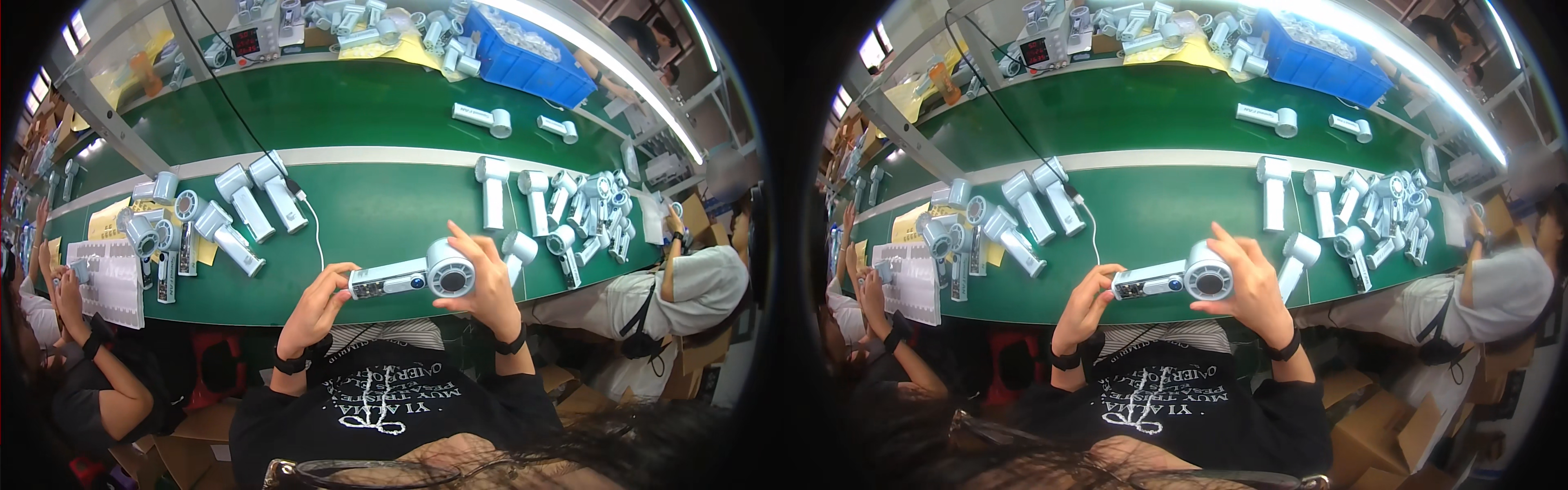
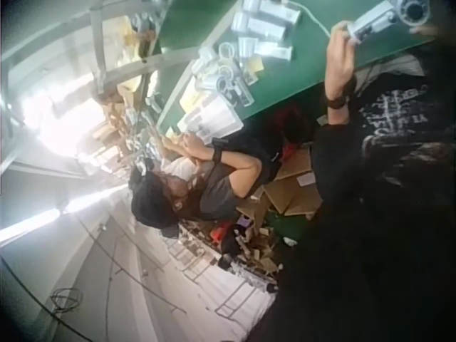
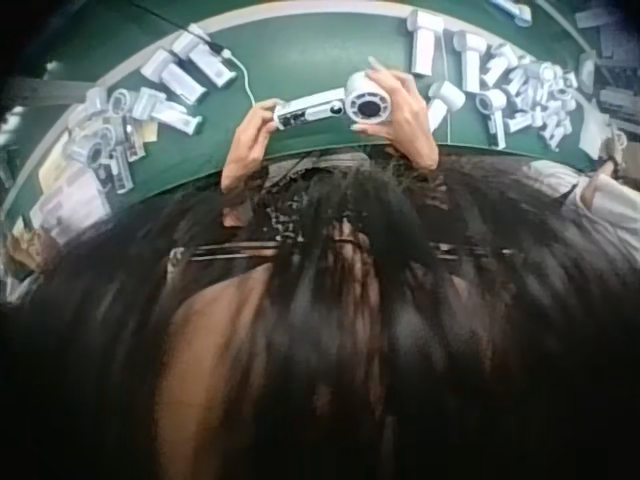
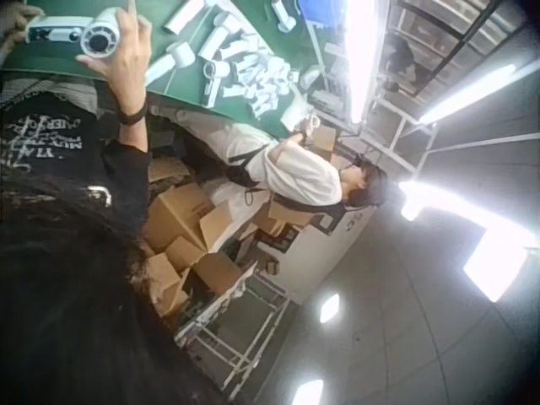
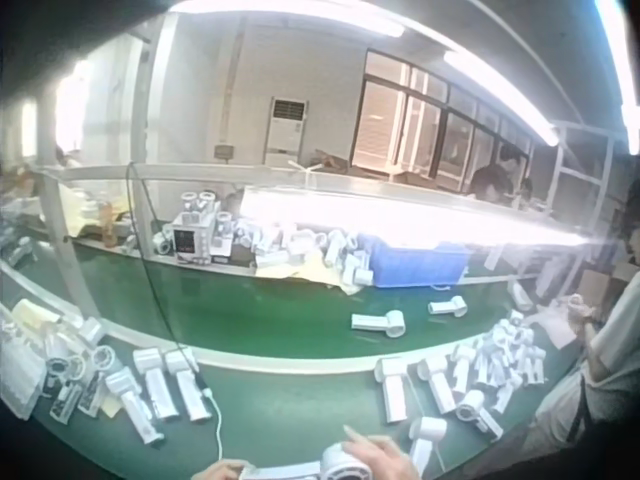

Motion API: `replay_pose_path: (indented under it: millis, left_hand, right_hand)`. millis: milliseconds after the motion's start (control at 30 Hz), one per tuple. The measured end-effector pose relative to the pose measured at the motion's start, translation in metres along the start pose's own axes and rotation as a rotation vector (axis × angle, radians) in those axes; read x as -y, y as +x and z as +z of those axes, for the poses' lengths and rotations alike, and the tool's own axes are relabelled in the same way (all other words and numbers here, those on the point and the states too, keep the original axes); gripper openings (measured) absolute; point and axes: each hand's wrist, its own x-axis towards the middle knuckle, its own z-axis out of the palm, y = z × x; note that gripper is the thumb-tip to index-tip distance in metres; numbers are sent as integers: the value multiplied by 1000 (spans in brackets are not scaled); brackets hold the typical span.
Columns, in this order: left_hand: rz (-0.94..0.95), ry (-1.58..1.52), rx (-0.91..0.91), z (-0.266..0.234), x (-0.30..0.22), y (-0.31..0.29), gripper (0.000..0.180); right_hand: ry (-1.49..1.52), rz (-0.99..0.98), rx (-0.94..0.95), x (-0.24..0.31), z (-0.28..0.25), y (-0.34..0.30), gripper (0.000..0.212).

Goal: Assembling handheld electronic devices by fitting plastic housings and internal components together on an industrial production line.

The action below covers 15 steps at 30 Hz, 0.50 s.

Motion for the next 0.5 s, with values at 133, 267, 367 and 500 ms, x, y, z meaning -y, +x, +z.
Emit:
replay_pose_path:
  millis: [133,267,367,500]
  left_hand:
    - [-2,-14,30,1,1,0,7]
    - [-9,-46,60,6,-6,1,12]
    - [-20,-39,62,6,-8,4,16]
    - [-59,-4,44,5,-7,5,21]
  right_hand:
    - [173,-171,-142,-10,22,-4,76]
    - [314,-297,-272,-15,31,-3,72]
    - [315,-341,-331,-12,36,-3,71]
    - [293,-363,-381,-7,41,-1,72]
